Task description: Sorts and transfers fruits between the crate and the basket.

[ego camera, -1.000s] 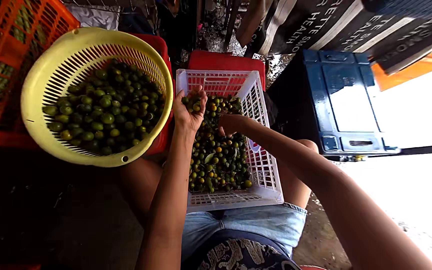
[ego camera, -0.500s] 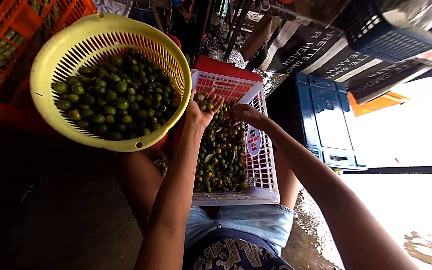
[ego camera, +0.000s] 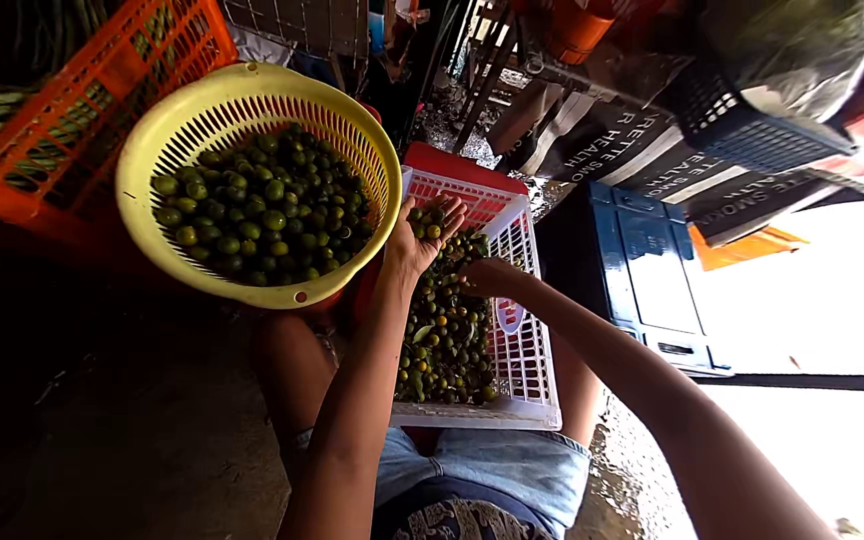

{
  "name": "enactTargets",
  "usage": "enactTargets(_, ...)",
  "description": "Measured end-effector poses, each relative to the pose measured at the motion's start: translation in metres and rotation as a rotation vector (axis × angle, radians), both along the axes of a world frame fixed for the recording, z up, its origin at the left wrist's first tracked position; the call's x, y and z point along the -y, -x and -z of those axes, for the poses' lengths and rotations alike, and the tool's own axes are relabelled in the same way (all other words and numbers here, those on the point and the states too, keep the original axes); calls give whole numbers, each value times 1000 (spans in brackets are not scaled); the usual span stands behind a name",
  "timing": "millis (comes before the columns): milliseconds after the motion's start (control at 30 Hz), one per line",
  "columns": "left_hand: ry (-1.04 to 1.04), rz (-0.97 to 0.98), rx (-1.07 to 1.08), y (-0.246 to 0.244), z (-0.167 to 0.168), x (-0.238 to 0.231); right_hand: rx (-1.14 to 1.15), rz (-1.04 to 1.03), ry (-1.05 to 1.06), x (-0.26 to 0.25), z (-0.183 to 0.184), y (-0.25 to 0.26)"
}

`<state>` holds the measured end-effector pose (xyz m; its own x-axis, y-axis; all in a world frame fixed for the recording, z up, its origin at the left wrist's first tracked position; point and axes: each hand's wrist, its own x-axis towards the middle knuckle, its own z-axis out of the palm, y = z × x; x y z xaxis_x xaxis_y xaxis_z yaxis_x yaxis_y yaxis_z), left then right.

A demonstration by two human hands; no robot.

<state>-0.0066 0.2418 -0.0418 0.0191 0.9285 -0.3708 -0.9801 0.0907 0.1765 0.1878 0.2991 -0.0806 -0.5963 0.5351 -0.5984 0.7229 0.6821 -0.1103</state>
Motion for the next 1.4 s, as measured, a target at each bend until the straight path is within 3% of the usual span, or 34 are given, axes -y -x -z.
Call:
enactTargets(100, 10, -24, 6, -2, 0, 0, -663, 372, 98, -10, -29, -18)
enactTargets(167, 1, -13, -30, -2, -1, -1, -1097, 752, 348, -3, -45, -20)
enactTargets(233, -1, 1, -89, -3, 1, -2, -1279, 891, 543, 1, -61, -19)
enactTargets(300, -2, 26, -154, -4, 5, -3, -1291, 759, 431, 9, -70, -8)
enactTargets(367, -2, 43, -206, -4, 7, -3, -1122, 468, 124, 18, -77, 8)
enactTargets(433, -17, 65, -238, -5, 6, -2, -952, 304, -39, 25, -76, 22)
enactTargets(600, -26, 68, -181, -5, 6, -1, -945, 170, -39, 36, -66, 10)
enactTargets(667, -25, 93, -167, -4, 7, -4, -745, 93, 55, 44, -67, -7)
enactTargets(733, -33, 113, -142, -4, 4, -5, -620, 139, 21, 53, -73, -15)
enactTargets(900, -137, 204, -167, -6, 5, 0, -902, 309, -311, 52, -77, 0)
enactTargets(1167, -54, 171, -196, -8, -1, 1, -799, 194, -159, 21, -82, 34)
enactTargets(1300, 117, 93, -241, -11, -9, 1, -1017, 222, 2, 13, -86, 29)
enactTargets(1400, 115, 85, -270, -9, -9, 0, -1180, 241, 119, 13, -85, 23)
